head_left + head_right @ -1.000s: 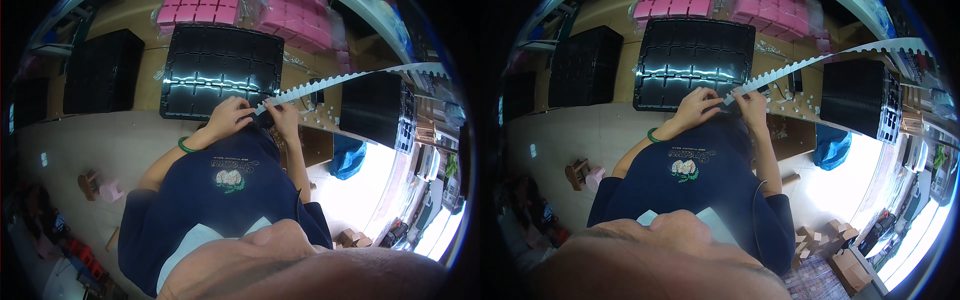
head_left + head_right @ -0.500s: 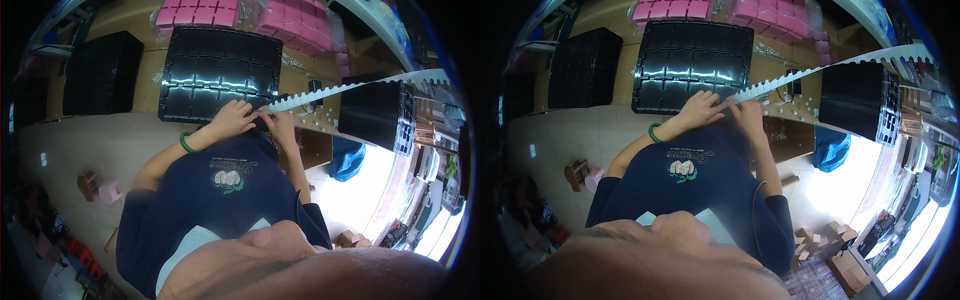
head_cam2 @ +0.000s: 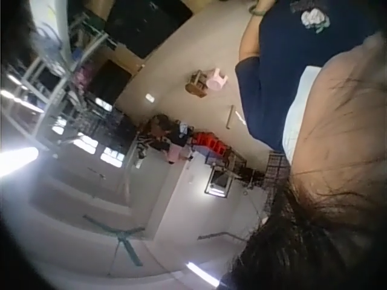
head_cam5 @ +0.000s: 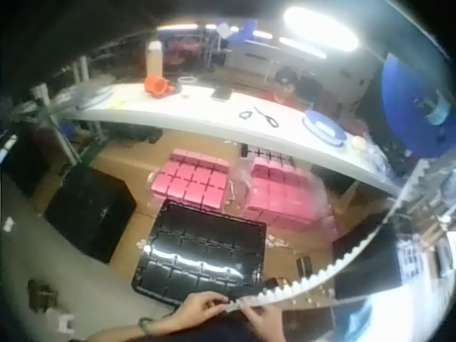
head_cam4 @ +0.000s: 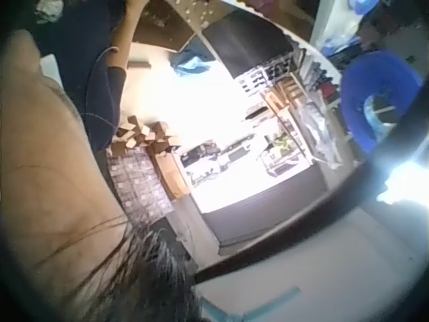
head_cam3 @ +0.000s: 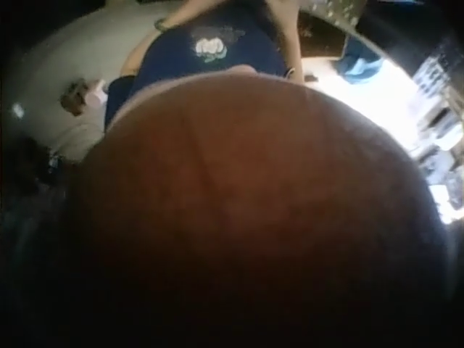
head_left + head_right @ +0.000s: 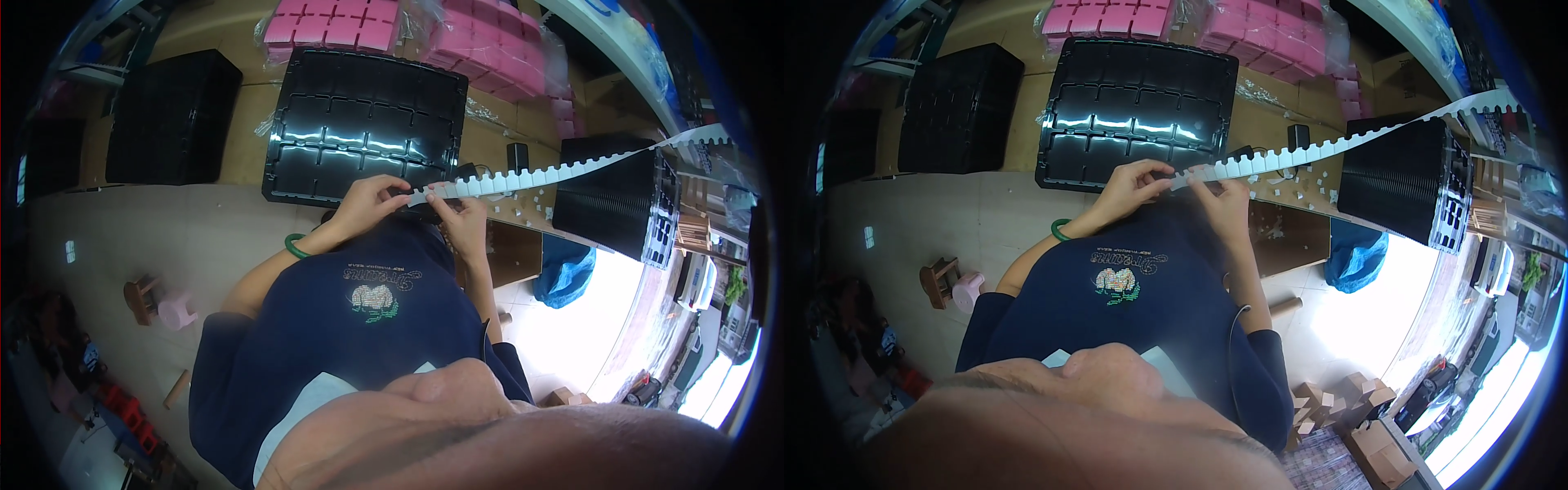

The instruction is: The person assembles small plastic components by hand and places them into a plastic tray.

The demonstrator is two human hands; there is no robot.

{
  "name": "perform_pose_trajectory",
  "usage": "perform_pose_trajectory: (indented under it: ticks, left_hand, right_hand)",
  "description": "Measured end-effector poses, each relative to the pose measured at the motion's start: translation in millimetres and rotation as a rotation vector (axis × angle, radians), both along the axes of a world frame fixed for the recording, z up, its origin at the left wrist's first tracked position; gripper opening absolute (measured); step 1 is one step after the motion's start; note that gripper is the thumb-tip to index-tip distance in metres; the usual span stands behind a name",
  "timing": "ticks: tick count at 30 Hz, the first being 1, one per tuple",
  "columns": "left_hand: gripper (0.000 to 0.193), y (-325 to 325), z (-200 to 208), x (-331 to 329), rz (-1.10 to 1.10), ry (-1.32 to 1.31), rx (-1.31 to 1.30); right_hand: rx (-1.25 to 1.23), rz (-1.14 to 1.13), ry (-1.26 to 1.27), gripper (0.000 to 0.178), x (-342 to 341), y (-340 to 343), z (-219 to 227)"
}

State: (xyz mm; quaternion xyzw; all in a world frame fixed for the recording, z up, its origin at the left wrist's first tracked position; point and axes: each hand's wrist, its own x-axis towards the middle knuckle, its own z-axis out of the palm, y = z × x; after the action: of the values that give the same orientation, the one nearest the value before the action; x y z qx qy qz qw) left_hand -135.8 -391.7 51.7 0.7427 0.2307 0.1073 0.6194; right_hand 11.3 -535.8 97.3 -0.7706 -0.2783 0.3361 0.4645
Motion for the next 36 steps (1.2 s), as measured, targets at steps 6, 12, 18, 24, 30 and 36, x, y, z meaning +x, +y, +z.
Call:
perform_pose_trajectory:
  ticks: [6, 12, 18, 24, 30, 36]
  left_hand:
    - [0.018, 13, 2, -4, -0.044, -0.006, -0.802]
    - [0.014, 15, 0, -7, -0.056, -0.048, -1.123]
    - [0.016, 17, 3, -9, -0.019, -0.017, -1.130]
    - [0.013, 16, 16, -14, -0.066, -0.031, -1.008]
    - [0.012, 11, 14, -7, -0.221, -0.007, -0.943]
    - [0.013, 13, 9, -8, -0.184, 0.001, -0.961]
  right_hand:
    - [0.240, 0.027, 0.679, 0.034, 17, 0, -30]
    - [0.264, 0.137, 0.937, 0.031, 8, 22, -46]
    - [0.218, 0.144, 0.728, 0.011, 12, 34, -37]
    - [0.205, 0.092, 0.178, 0.008, 99, 72, -32]
    - [0.093, 0.160, -0.639, 0.012, 173, 150, -69]
    - [-0.053, 0.165, -0.739, 0.013, 169, 167, -66]
